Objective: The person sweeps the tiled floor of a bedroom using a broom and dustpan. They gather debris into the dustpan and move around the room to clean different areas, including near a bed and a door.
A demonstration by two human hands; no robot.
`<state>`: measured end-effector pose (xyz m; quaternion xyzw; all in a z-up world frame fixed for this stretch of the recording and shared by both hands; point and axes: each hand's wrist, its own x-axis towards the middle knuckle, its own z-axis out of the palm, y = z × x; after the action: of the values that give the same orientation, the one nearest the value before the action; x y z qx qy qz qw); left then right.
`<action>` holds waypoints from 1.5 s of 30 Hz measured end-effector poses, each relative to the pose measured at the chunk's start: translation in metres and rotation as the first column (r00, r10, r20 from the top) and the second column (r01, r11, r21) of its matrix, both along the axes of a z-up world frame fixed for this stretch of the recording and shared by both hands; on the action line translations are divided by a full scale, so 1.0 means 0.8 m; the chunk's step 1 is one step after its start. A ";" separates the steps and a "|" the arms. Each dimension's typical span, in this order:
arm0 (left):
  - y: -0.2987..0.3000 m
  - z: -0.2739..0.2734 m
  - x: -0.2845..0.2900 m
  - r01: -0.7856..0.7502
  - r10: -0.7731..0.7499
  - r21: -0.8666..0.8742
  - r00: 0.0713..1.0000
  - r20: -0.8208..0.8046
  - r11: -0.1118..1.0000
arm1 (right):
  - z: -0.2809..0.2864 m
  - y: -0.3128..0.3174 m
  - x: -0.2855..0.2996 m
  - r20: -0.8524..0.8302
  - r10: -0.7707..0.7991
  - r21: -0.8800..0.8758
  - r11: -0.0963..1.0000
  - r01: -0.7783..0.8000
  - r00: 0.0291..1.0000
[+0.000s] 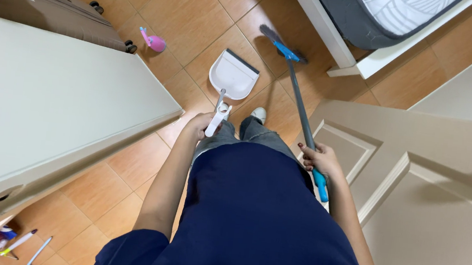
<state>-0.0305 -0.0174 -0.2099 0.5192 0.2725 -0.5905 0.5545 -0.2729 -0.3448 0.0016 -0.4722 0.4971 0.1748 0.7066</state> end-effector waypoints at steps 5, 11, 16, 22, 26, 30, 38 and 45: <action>-0.005 -0.023 -0.007 -0.200 0.197 -0.040 0.978 -0.073 0.979 | 0.030 -0.001 0.023 -0.059 0.159 -0.131 0.978 -0.165 0.986; -0.015 0.067 0.012 -0.237 0.230 0.049 0.966 0.118 0.970 | 0.090 -0.019 0.083 -0.052 0.238 -0.156 0.957 -0.243 0.970; -0.017 0.071 0.076 -0.347 0.328 0.084 0.927 0.179 0.934 | 0.113 -0.029 0.190 0.020 0.280 -0.177 0.946 -0.272 0.960; -0.023 -0.021 0.192 -0.485 0.508 -0.184 0.855 0.106 0.855 | 0.119 -0.022 0.367 0.124 0.316 -0.197 0.937 -0.289 0.941; -0.011 -0.047 0.284 -0.767 0.751 -0.307 0.631 -0.196 0.564 | 0.130 0.004 0.481 0.146 0.378 -0.224 0.913 -0.342 0.914; -0.004 -0.072 0.376 -0.797 0.766 -0.282 0.598 -0.238 0.534 | 0.133 0.027 0.577 0.118 0.402 -0.250 0.897 -0.365 0.908; 0.021 -0.059 0.480 -0.711 0.723 -0.191 0.691 -0.010 0.677 | 0.118 0.037 0.728 0.077 0.434 -0.235 0.883 -0.407 0.898; 0.027 -0.058 0.615 -0.766 0.777 -0.208 0.628 -0.039 0.608 | 0.081 0.004 0.897 0.107 0.521 -0.230 0.842 -0.489 0.847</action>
<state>0.4617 0.0039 -0.2563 0.3074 0.3916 -0.3044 0.8121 0.4446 -0.3415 0.0662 -0.6659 0.3091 0.2664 0.6246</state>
